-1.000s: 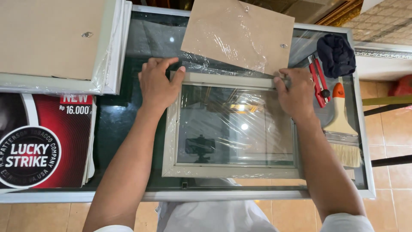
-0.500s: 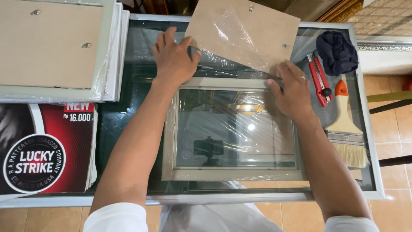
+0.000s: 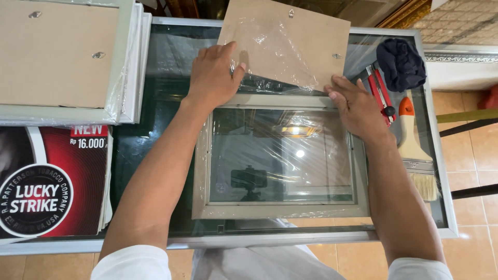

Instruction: Cleaning a glass picture frame with a cloth.

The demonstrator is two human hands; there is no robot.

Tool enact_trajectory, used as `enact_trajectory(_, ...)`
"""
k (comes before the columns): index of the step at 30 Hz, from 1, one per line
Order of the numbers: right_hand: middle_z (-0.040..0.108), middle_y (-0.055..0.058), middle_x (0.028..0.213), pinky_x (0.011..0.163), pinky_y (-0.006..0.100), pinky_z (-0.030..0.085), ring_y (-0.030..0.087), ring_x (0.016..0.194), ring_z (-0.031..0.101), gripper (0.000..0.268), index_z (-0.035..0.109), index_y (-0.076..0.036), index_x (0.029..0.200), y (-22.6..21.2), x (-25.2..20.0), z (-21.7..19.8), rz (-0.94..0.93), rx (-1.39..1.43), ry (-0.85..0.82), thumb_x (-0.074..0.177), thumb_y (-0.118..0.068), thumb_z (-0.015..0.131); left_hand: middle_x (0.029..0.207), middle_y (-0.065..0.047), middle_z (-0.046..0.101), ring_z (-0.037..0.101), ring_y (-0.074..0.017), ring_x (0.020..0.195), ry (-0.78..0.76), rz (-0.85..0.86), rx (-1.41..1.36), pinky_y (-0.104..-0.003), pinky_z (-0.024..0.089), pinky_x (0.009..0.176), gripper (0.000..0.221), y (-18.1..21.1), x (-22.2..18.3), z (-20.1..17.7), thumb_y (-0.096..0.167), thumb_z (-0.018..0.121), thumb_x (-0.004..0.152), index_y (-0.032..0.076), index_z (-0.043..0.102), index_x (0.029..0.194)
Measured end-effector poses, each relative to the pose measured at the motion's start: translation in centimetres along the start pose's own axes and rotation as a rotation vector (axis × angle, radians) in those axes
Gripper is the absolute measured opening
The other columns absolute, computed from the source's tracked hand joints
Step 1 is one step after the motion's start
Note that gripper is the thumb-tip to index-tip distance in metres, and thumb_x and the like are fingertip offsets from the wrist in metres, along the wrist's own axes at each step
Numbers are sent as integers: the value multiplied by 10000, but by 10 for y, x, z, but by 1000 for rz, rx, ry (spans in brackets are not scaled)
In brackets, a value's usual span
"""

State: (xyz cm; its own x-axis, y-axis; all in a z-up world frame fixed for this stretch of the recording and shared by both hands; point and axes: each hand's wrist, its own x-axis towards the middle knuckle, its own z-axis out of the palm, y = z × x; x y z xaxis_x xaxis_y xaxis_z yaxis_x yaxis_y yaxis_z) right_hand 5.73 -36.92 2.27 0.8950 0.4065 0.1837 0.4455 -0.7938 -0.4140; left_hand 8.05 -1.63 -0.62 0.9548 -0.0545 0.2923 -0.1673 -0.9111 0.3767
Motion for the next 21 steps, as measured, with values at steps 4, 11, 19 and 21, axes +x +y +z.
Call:
enact_trajectory(4, 649, 105, 1423, 1216, 466, 307, 287, 1364, 558, 324, 736, -29, 1220, 1, 5, -2, -32, 49, 25, 1108, -219, 500, 1104, -196, 682, 627, -390, 1029, 24, 12, 116, -495, 494, 862, 469, 9, -12, -17, 285, 688, 935, 14, 613, 1311)
enact_trajectory(11, 577, 136, 1486, 1200, 496, 291, 304, 1400, 494, 340, 670, -55, 1275, 2, 4, 1, -15, 60, -14, 1068, -273, 511, 1408, -137, 585, 446, -397, 1347, -105, 51, 100, -517, 305, 1092, 558, -12, 1, -3, 265, 651, 934, 61, 534, 1439)
enact_trajectory(19, 495, 130, 1574, 1228, 467, 229, 315, 1499, 381, 455, 648, -100, 1376, 1, 9, -3, 21, 88, -96, 1084, -372, 430, 1278, -169, 666, 546, -371, 1207, 91, -190, 125, -523, 396, 1003, 789, -35, 30, 24, 358, 783, 946, 33, 350, 1519)
enact_trajectory(21, 531, 138, 1544, 1226, 468, 247, 317, 1487, 406, 393, 673, -102, 1343, 2, 9, -1, 3, 102, -78, 1083, -310, 463, 1186, -182, 689, 540, -375, 1119, 96, -153, 108, -488, 409, 936, 604, -26, 16, 15, 345, 761, 928, 32, 544, 1396)
